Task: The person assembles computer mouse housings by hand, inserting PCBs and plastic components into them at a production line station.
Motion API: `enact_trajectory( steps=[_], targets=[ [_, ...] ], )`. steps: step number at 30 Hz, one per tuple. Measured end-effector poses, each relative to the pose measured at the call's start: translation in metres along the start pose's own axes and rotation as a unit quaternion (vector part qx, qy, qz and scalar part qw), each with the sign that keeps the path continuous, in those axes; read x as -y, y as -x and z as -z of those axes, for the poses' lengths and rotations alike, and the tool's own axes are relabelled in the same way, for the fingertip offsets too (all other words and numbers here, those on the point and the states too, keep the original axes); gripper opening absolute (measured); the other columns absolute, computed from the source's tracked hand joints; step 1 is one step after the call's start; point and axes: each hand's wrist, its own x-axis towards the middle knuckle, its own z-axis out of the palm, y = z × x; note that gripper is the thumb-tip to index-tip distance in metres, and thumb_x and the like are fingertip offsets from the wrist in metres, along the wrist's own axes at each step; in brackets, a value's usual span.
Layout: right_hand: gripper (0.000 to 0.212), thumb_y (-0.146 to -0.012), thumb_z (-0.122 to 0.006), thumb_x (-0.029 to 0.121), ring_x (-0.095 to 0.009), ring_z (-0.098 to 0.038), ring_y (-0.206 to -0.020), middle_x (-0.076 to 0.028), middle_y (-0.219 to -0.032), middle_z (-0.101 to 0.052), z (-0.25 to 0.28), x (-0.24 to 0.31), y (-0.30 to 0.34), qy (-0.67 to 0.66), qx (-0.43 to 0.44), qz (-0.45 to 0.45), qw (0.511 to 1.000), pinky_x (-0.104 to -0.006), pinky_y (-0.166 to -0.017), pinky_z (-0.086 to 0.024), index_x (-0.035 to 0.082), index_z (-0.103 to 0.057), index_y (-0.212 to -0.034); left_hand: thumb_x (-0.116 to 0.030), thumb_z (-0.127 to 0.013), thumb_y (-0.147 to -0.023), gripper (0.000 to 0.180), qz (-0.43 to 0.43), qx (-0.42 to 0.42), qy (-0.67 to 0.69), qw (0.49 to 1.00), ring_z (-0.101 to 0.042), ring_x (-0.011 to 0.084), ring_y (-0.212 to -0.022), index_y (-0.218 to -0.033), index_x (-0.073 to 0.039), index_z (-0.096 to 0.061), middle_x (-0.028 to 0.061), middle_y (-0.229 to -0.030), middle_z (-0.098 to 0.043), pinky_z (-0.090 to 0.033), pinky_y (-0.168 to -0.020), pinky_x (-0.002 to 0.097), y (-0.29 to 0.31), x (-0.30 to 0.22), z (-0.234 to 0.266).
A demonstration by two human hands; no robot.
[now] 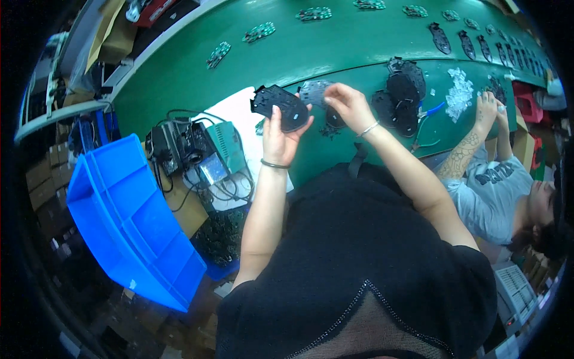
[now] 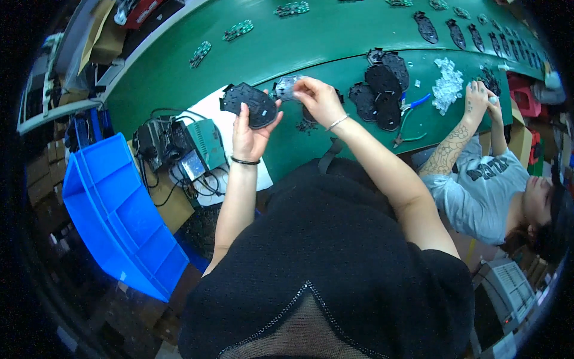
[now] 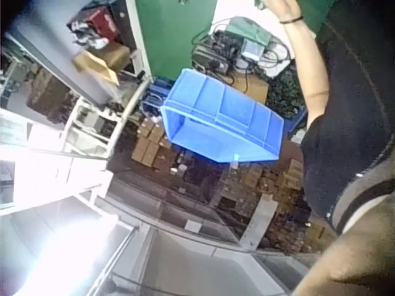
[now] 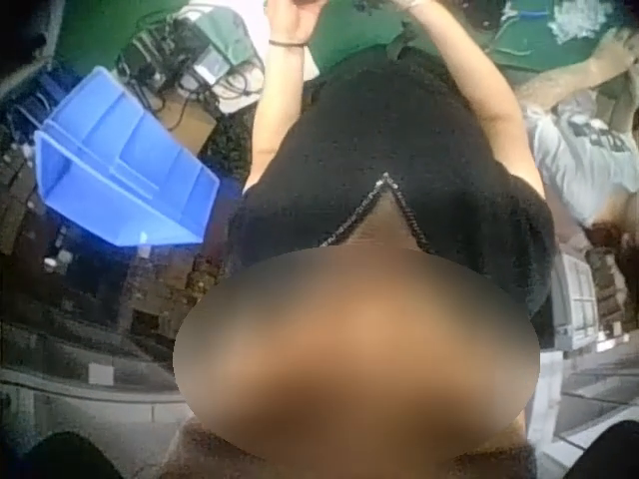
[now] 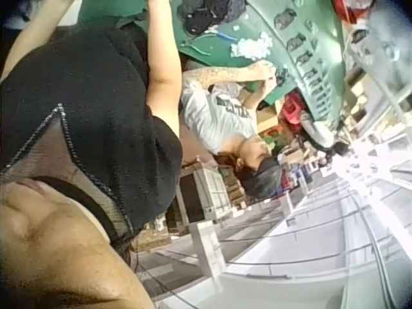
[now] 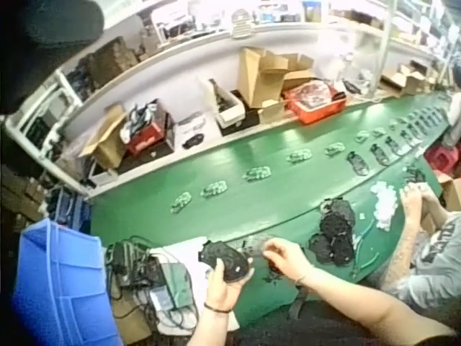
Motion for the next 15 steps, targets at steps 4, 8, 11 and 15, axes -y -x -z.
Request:
enact_trajectory(
  steps=[4,8,11,15],
  targets=[
    [0.005,-0.069,-0.062,0.011,-0.024,-0.054,-0.079,-0.005,-0.076,-0.059,-0.007,-0.04,0.012,0.341,0.16,0.111,0.92,-0.0338,-0.073,-0.043,0.011,-0.062,-0.074,-0.019,-0.038,-0.093,0.039,0.021,-0.019,-0.124,0.992,-0.053,0.04,-0.102,-0.129,-0.019,-0.023,0.0205,-0.122,-0.045,-0.053,-0.076,0.0447,0.024,-0.031,0.013],
    [0.01,-0.068,-0.062,0.017,-0.021,-0.053,-0.086,-0.002,-0.08,-0.058,-0.031,-0.039,0.016,0.448,0.235,0.161,0.847,-0.0346,-0.075,-0.041,0.013,-0.061,-0.078,-0.01,-0.045,-0.087,0.044,0.025,-0.024,-0.123,0.992,-0.055,0.0393,-0.099,-0.127,-0.015,-0.027,0.0226,-0.118,-0.048,-0.054,-0.073,0.0427,0.039,-0.037,0.022],
    [0.008,-0.07,-0.056,0.017,-0.021,-0.053,-0.088,-0.002,-0.079,-0.059,-0.042,-0.045,0.016,0.489,0.253,0.174,0.816,-0.0358,-0.076,-0.041,0.013,-0.06,-0.075,-0.009,-0.047,-0.086,0.042,0.029,-0.031,-0.114,0.993,-0.057,0.0368,-0.096,-0.125,-0.008,-0.032,0.0214,-0.114,-0.051,-0.055,-0.071,0.0401,0.041,-0.033,0.025],
    [0.009,-0.071,-0.052,0.015,-0.02,-0.054,-0.085,-0.002,-0.077,-0.06,-0.047,-0.049,0.017,0.5,0.249,0.184,0.809,-0.0344,-0.076,-0.04,0.013,-0.061,-0.073,-0.006,-0.046,-0.084,0.047,0.034,-0.013,-0.129,0.991,-0.058,0.035,-0.095,-0.127,-0.011,-0.029,0.0222,-0.115,-0.05,-0.056,-0.069,0.0371,0.043,-0.03,0.016]
  ],
)
